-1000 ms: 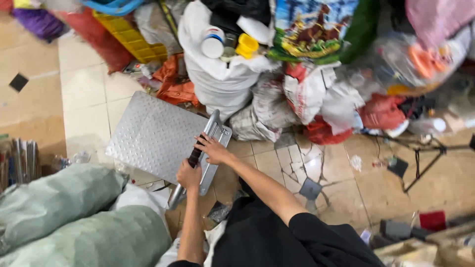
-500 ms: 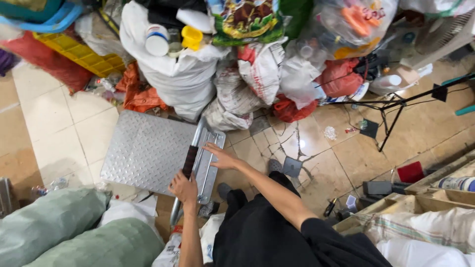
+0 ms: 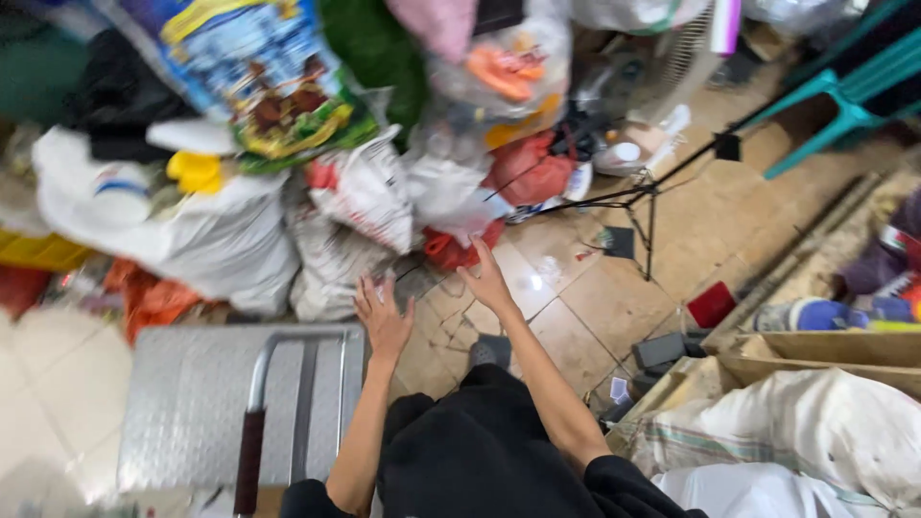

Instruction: The person sorts through various items in a cluttered room, moving a metal hand truck and handling a pink bag. They place a white box, a plastic bottle, and a small box into the pink bag, then move a green container and a black bucket.

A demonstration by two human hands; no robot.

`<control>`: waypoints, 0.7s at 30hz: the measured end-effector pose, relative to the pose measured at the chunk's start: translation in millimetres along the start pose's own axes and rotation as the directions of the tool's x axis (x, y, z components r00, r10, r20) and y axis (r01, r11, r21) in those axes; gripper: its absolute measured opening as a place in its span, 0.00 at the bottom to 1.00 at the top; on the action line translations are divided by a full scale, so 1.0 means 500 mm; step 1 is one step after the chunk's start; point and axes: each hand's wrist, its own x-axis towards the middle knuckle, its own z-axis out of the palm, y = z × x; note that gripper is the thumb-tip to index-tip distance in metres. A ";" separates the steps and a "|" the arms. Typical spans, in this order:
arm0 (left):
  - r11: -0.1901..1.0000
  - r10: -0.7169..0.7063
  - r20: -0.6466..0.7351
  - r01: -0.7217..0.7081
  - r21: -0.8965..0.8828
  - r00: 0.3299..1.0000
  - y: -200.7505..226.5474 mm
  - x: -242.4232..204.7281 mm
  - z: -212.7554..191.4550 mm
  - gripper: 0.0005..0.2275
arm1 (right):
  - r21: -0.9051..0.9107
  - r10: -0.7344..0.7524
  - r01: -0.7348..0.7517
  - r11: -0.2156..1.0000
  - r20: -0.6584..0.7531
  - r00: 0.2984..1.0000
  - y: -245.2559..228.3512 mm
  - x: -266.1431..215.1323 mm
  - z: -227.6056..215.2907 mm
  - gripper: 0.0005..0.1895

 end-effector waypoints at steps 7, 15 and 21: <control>0.964 0.193 -0.055 -0.200 -0.173 0.980 0.275 0.298 0.076 0.30 | -0.038 -0.061 0.056 0.998 -0.167 0.984 -0.078 0.206 -0.199 0.39; 0.876 0.371 -0.182 -0.408 -0.258 0.911 0.410 0.642 0.156 0.29 | -0.064 -0.202 0.191 0.979 -0.291 0.935 -0.102 0.451 -0.317 0.43; 0.833 0.477 -0.304 -0.535 -0.144 0.825 0.484 0.983 0.199 0.17 | -0.146 -0.157 0.111 0.983 -0.358 0.921 -0.079 0.571 -0.409 0.43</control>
